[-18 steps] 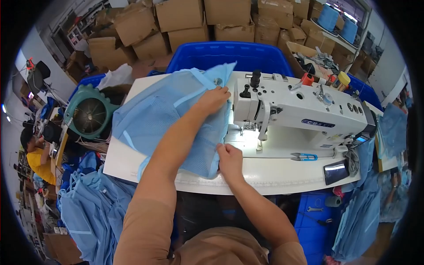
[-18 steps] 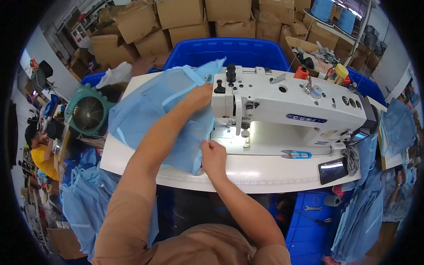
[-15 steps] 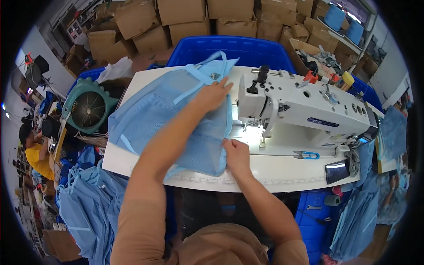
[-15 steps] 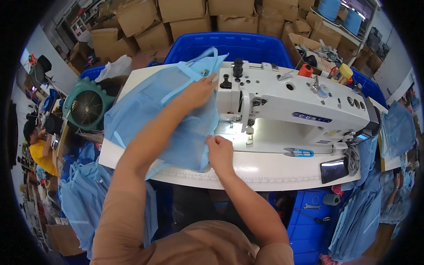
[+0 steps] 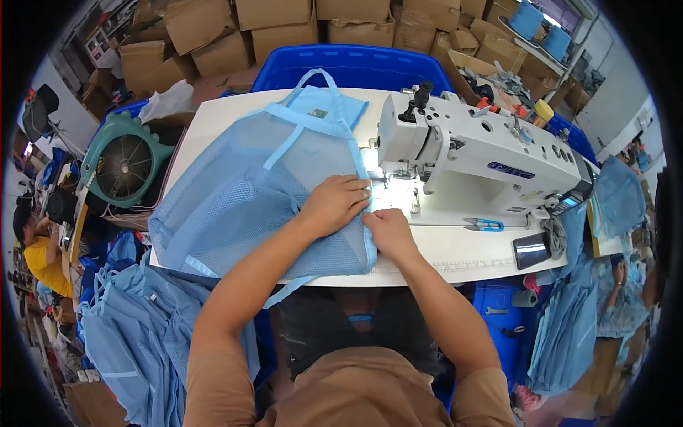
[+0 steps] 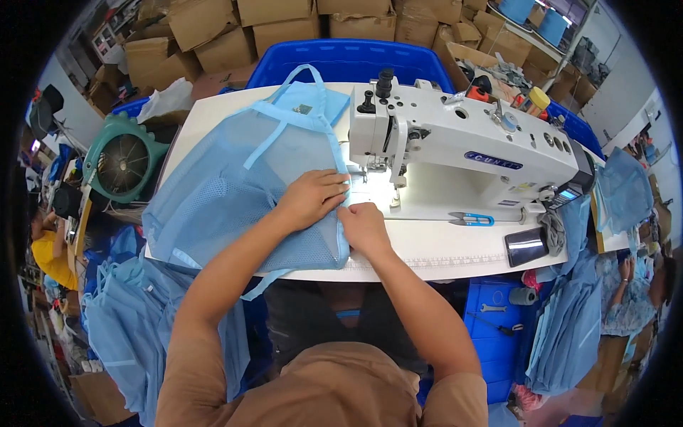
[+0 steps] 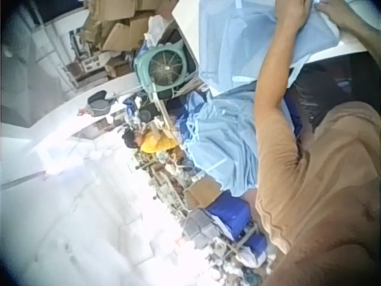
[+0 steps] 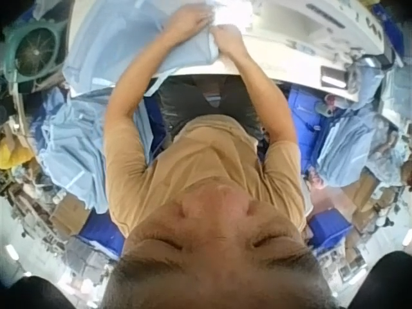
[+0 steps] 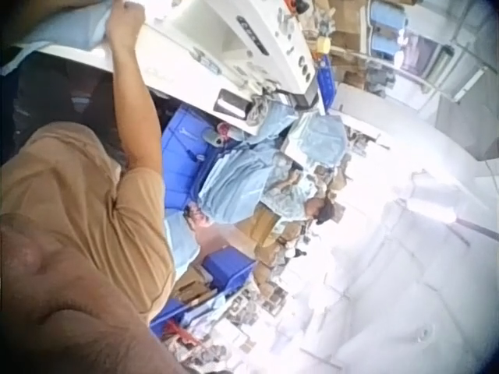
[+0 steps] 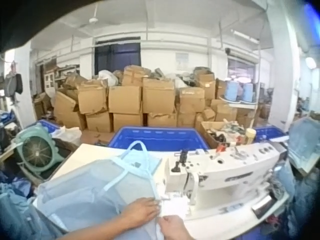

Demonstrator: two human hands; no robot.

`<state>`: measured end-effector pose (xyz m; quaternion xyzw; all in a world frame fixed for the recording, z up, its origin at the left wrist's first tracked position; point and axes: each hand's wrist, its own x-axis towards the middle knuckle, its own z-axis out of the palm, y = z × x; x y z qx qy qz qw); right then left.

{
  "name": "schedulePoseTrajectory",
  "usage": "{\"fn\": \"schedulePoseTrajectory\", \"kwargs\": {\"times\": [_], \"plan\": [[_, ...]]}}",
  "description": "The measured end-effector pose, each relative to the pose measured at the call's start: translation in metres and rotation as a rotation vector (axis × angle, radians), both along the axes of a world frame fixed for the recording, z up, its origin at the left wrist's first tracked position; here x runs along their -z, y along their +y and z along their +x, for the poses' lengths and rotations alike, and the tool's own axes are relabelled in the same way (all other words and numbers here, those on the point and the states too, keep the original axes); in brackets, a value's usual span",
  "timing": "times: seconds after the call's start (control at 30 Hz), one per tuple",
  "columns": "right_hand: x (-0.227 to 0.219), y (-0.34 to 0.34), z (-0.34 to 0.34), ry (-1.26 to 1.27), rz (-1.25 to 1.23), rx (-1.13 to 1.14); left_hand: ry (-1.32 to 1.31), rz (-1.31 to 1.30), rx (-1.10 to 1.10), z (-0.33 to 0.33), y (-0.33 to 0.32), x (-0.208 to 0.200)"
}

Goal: Sewing a blue mesh apron using an industrial sewing machine.

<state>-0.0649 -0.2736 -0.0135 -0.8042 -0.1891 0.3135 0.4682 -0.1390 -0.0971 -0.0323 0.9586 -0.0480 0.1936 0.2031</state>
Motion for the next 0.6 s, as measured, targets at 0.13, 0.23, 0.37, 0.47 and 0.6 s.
{"fn": "schedulePoseTrajectory", "kwargs": {"times": [0.13,0.23,0.37,0.47,0.6], "plan": [[-0.016,-0.014,-0.003,-0.501,-0.378,-0.218,-0.024,0.054,0.013,0.004,-0.010,0.000],[-0.018,-0.025,-0.021,-0.761,-0.261,-0.080,-0.042,0.051,-0.007,0.002,-0.014,-0.004],[0.020,-0.039,-0.008,-1.201,0.087,-0.306,-0.026,0.012,-0.021,0.006,-0.013,0.000],[0.016,-0.045,-0.005,-1.231,-0.004,-0.393,-0.007,0.019,-0.069,0.011,-0.014,0.003],[0.012,-0.046,0.018,-1.253,-0.021,-0.475,0.019,-0.014,-0.075,0.026,-0.010,-0.002]]}}
